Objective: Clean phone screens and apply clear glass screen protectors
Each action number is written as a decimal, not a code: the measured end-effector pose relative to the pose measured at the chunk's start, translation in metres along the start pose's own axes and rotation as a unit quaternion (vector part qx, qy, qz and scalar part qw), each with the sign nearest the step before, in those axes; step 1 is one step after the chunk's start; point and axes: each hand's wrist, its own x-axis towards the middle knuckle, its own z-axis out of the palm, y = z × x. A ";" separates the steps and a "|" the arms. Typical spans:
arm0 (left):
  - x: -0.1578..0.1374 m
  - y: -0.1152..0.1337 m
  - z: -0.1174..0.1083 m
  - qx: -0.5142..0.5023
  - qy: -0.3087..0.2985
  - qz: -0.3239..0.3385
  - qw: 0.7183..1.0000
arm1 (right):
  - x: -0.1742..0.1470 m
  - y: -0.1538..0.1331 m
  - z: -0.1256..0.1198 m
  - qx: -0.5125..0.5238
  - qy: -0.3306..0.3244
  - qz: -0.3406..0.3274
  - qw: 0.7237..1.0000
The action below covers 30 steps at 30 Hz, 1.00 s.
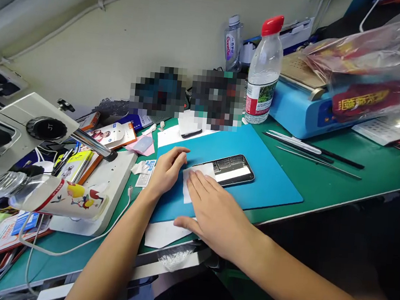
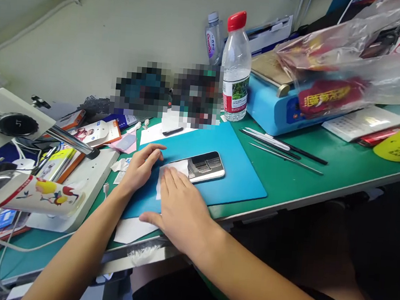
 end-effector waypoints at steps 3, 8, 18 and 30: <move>-0.002 0.001 0.000 0.015 -0.026 0.015 0.999 | -0.026 0.017 -0.008 -0.002 0.015 0.000 1.000; -0.004 0.000 -0.004 0.042 -0.053 0.082 0.994 | -0.043 0.067 -0.030 -0.024 0.018 0.032 0.999; -0.005 -0.004 -0.010 0.054 -0.049 0.094 0.993 | -0.021 0.072 -0.041 -0.042 -0.062 0.074 0.994; -0.001 -0.004 0.000 0.016 -0.031 0.094 0.995 | 0.017 0.018 -0.012 -0.021 -0.072 0.036 0.997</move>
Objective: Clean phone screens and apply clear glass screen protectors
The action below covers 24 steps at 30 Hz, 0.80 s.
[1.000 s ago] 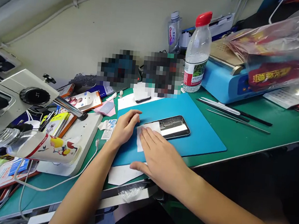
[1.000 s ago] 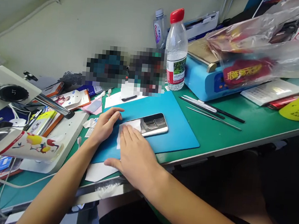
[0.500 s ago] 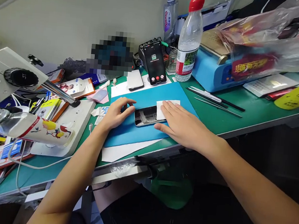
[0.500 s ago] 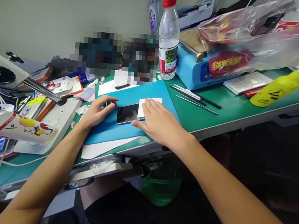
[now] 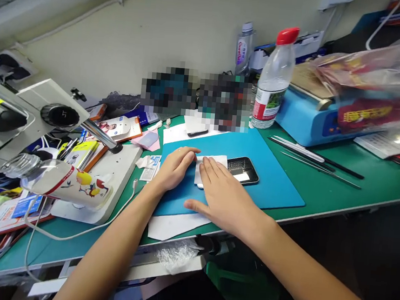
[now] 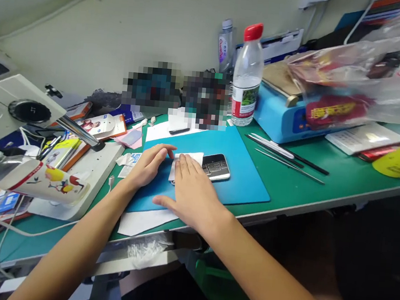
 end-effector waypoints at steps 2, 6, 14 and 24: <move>0.000 -0.001 0.001 -0.002 -0.002 -0.002 1.000 | -0.012 -0.005 0.001 -0.017 0.004 -0.033 0.999; -0.001 0.002 0.000 0.004 0.007 -0.011 1.000 | -0.044 0.008 -0.004 -0.052 0.026 -0.099 0.993; -0.001 0.002 0.003 -0.010 -0.007 -0.020 1.000 | -0.019 0.045 -0.011 -0.067 0.014 -0.022 0.997; -0.003 -0.001 0.007 -0.060 0.050 -0.073 0.994 | -0.008 -0.016 0.006 -0.054 0.018 -0.044 0.997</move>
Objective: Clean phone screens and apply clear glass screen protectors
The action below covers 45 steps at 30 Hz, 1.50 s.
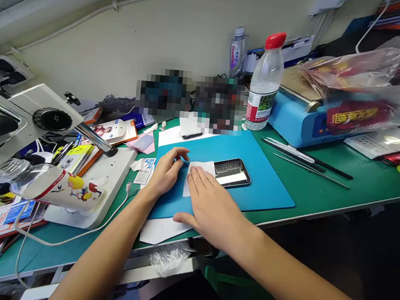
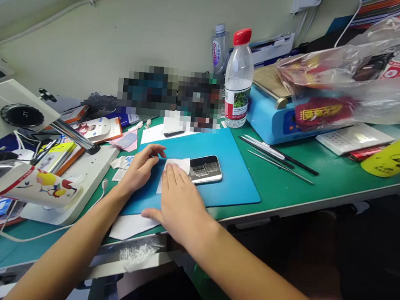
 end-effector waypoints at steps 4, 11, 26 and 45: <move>-0.002 -0.005 0.001 -0.006 0.007 -0.002 1.000 | -0.036 0.008 -0.002 -0.014 0.033 0.005 0.999; -0.002 0.001 0.000 -0.026 -0.044 -0.012 0.999 | -0.070 0.063 -0.010 -0.036 0.067 0.052 0.996; 0.005 -0.003 -0.008 -0.051 0.064 0.001 0.997 | 0.016 0.051 -0.015 -0.035 -0.069 -0.057 0.995; 0.001 0.003 -0.016 -0.008 -0.022 0.042 0.999 | -0.068 0.080 -0.018 -0.057 0.015 -0.005 0.998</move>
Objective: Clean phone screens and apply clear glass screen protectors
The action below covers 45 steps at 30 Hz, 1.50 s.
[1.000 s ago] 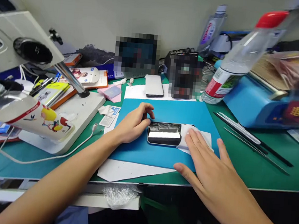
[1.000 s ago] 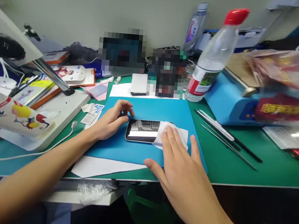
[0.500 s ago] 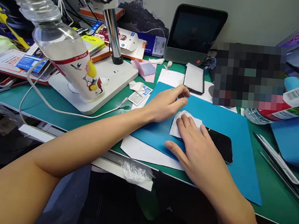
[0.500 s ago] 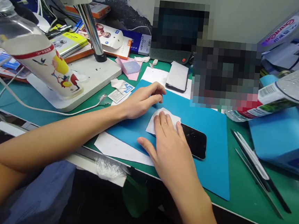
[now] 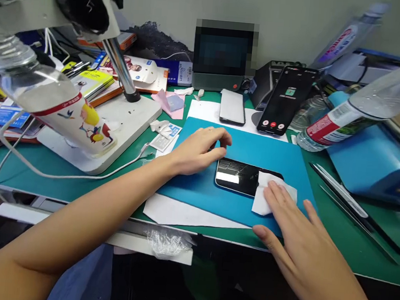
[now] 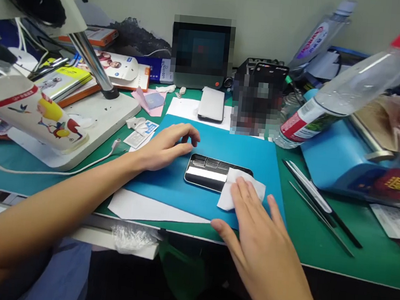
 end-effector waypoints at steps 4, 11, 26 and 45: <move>-0.001 0.005 -0.002 0.001 0.036 0.000 0.999 | -0.004 0.001 0.002 0.002 0.009 0.024 1.000; -0.002 0.000 0.002 -0.017 0.024 -0.005 1.000 | 0.009 -0.004 0.007 -0.012 0.023 0.051 0.998; 0.000 0.001 0.003 0.055 0.067 0.016 0.996 | 0.057 -0.061 0.000 0.124 -0.049 -0.024 0.991; 0.002 -0.003 0.016 0.007 0.057 -0.043 0.997 | 0.043 -0.081 0.003 0.095 -0.011 -0.007 0.995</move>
